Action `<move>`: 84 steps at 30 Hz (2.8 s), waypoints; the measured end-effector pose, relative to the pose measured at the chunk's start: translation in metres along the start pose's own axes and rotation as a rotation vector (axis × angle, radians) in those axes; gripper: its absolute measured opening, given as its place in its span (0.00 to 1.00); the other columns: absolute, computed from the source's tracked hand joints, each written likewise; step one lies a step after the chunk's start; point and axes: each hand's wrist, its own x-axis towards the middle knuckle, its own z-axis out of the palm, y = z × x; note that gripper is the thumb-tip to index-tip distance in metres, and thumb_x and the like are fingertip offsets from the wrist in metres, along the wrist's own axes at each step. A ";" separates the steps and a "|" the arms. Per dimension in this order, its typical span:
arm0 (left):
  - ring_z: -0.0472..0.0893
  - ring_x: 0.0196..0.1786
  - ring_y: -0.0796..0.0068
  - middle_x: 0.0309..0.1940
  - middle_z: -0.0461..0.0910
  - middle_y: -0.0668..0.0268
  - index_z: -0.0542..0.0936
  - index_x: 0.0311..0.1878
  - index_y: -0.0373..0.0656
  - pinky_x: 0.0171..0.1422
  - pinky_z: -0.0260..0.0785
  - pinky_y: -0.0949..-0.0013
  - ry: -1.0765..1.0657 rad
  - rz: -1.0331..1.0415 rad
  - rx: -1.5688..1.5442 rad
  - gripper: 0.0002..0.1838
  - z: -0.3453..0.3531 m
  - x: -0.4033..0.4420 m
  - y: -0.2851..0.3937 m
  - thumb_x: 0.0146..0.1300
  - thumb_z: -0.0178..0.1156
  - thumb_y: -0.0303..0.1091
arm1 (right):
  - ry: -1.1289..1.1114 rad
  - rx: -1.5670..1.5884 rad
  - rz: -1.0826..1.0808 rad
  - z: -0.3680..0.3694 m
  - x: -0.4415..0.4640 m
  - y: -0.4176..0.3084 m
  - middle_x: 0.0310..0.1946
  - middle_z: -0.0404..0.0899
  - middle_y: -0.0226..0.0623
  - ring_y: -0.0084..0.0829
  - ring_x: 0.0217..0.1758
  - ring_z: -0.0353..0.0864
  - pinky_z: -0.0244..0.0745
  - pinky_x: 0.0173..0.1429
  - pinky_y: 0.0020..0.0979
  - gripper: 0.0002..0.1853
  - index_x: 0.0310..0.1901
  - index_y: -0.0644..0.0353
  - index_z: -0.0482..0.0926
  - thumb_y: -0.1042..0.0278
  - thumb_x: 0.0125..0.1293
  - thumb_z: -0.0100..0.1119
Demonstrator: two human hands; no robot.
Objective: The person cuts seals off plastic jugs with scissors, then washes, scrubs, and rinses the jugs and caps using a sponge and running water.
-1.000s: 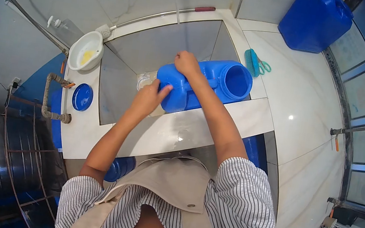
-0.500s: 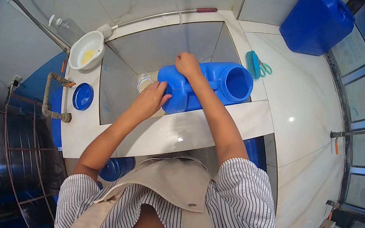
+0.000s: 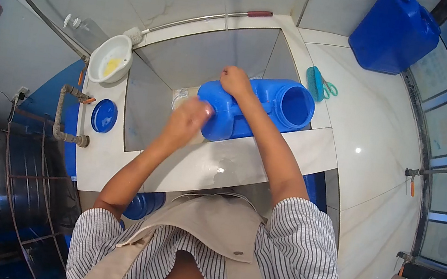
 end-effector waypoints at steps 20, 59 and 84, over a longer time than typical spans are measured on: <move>0.79 0.42 0.47 0.38 0.78 0.45 0.77 0.35 0.35 0.42 0.72 0.49 0.116 -0.834 0.966 0.13 -0.128 -0.062 -0.171 0.61 0.53 0.37 | -0.222 0.578 0.110 -0.072 0.158 -0.026 0.27 0.77 0.38 0.27 0.27 0.79 0.81 0.36 0.28 0.08 0.35 0.69 0.76 0.72 0.62 0.50; 0.75 0.45 0.45 0.40 0.76 0.47 0.72 0.49 0.32 0.51 0.68 0.52 -0.321 -0.103 0.382 0.22 0.052 0.116 -0.024 0.56 0.61 0.38 | -0.158 -0.326 -0.725 -0.058 0.118 0.018 0.36 0.74 0.44 0.46 0.44 0.73 0.68 0.48 0.41 0.08 0.37 0.61 0.76 0.71 0.55 0.56; 0.76 0.22 0.60 0.18 0.75 0.62 0.73 0.24 0.45 0.26 0.68 0.61 -0.102 0.120 0.822 0.10 -0.161 0.012 0.015 0.40 0.65 0.33 | 0.143 -0.396 -1.025 -0.048 0.089 0.001 0.37 0.70 0.38 0.38 0.45 0.70 0.65 0.49 0.37 0.10 0.38 0.55 0.82 0.73 0.56 0.52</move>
